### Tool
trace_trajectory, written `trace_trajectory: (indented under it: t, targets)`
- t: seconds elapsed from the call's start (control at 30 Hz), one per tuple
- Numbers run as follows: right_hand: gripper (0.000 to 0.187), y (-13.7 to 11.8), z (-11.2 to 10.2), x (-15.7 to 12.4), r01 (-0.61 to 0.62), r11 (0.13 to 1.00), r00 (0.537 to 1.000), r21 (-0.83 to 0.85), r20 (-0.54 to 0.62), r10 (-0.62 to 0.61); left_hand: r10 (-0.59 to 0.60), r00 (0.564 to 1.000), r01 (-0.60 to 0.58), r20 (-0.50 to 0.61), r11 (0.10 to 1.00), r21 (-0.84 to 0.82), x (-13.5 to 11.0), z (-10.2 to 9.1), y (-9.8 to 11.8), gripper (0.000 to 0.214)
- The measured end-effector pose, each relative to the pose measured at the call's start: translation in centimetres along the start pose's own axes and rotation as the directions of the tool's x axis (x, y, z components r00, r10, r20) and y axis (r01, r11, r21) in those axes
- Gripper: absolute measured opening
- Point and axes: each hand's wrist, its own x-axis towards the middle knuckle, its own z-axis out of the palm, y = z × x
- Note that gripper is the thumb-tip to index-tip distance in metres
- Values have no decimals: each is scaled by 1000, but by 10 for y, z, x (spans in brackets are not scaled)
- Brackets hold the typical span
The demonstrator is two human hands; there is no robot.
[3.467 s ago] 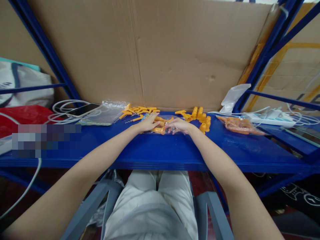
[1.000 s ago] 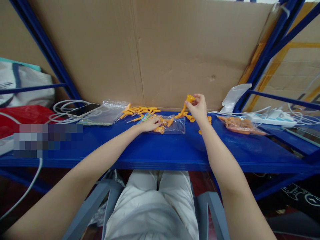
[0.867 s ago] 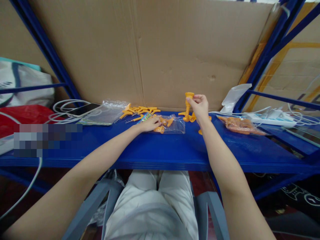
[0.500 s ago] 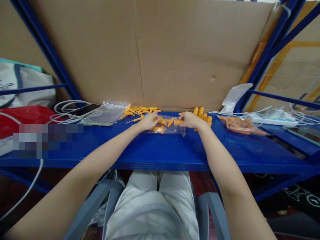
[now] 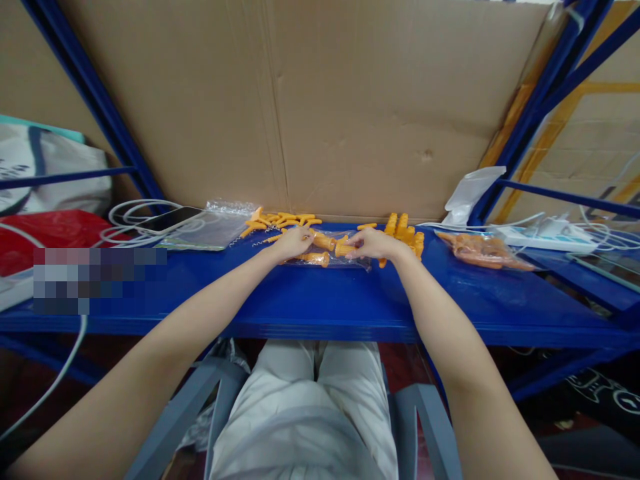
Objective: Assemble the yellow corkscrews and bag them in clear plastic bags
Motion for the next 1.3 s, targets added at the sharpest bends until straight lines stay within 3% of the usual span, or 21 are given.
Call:
trace_trajectory:
  t: [0.13, 0.27, 0.43, 0.6, 0.7, 0.8, 0.9, 0.97, 1.07, 1.13, 1.3]
  targets:
    - [28, 1, 15, 10, 99, 992, 992, 71, -84, -93, -15, 1000, 15, 21, 1000, 21, -2, -5, 4, 38]
    - [45, 4, 24, 11, 71, 992, 997, 103, -13, -70, -25, 999, 26, 26, 1000, -6, -5, -9, 8, 44]
    - [41, 5, 33, 18, 181, 976, 982, 119, -78, -173, -40, 999, 42, 36, 997, -69, -9, -9, 12, 63]
    - [38, 0, 38, 22, 211, 977, 971, 40, -120, -205, 14, 999, -11, 37, 998, -68, -10, -7, 13, 62]
    - [34, -4, 32, 18, 143, 988, 981, -65, -120, -150, 7, 998, -4, 63, 999, -40, -10, -6, 14, 63]
    - [24, -6, 21, 13, -10, 957, 987, -290, -157, -37, -49, 997, 48, 55, 999, 8, -14, -10, 21, 62]
    - [25, -3, 13, 10, -226, 847, 971, -481, -183, 155, -247, 968, 249, -35, 963, 102, -19, -20, 29, 61]
    - [24, 0, 13, 9, -337, 794, 940, -506, -233, 250, -343, 935, 354, -92, 920, 166, -21, -28, 34, 60]
    - [28, 3, 18, 9, -432, 789, 891, -436, -342, 298, -366, 925, 381, -105, 900, 214, -23, -36, 38, 58]
    - [31, 2, 20, 10, -435, 834, 881, -340, -353, 315, -354, 932, 363, -79, 906, 220, -23, -38, 39, 59]
    - [34, -8, 19, 8, -413, 911, 903, -5, -129, 409, -326, 943, 333, -65, 921, 202, -23, -36, 40, 56]
